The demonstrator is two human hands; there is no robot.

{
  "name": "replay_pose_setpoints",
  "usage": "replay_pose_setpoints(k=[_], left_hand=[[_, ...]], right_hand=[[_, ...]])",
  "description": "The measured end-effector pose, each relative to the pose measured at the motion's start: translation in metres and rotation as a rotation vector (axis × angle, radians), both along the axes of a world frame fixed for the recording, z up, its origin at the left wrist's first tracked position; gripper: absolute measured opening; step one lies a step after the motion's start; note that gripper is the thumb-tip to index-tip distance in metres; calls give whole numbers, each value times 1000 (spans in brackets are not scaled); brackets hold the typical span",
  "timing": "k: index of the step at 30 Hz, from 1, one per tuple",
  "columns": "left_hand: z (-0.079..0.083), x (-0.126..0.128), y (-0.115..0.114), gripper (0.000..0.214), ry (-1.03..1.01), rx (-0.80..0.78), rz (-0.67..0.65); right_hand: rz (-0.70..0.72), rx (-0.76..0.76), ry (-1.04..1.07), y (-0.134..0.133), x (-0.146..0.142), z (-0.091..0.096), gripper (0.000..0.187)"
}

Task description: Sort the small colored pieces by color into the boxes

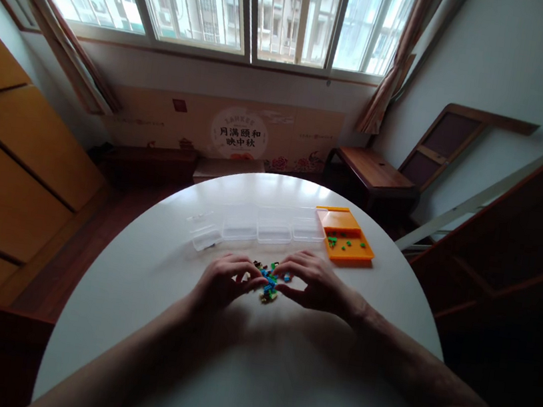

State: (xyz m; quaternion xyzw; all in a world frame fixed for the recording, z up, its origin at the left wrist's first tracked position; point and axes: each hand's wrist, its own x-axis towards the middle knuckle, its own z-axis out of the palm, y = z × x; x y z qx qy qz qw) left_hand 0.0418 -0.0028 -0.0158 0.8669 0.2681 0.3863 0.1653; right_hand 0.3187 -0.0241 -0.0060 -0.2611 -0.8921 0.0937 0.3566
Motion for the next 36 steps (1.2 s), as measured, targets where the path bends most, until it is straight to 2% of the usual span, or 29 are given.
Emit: replay_pose_setpoints(k=[4, 8, 14, 19, 22, 26, 30, 33, 36], left_hand=[[1, 5, -2, 35, -10, -33, -84], [0, 7, -3, 32, -15, -40, -149], [-3, 7, -3, 24, -17, -26, -146], [2, 4, -3, 22, 41, 31, -85], [9, -5, 0, 17, 113, 117, -15], [14, -21, 4, 7, 174, 155, 51], [13, -30, 6, 8, 205, 139, 109], [10, -31, 6, 5, 221, 146, 116], [8, -30, 6, 4, 230, 144, 104]], right_hand=[[80, -15, 7, -4, -10, -3, 21], [92, 5, 24, -2, -9, -5, 8], [83, 9, 43, -2, -9, -5, 4], [39, 18, 66, 2, -4, -3, 6], [-103, 44, 81, 9, 11, 2, 9], [-465, 78, 50, 24, 46, 7, 11], [-759, 68, -105, 39, 81, 2, 11], [-903, 22, -210, 44, 95, -7, 10], [-972, -7, -295, 45, 97, -12, 10]])
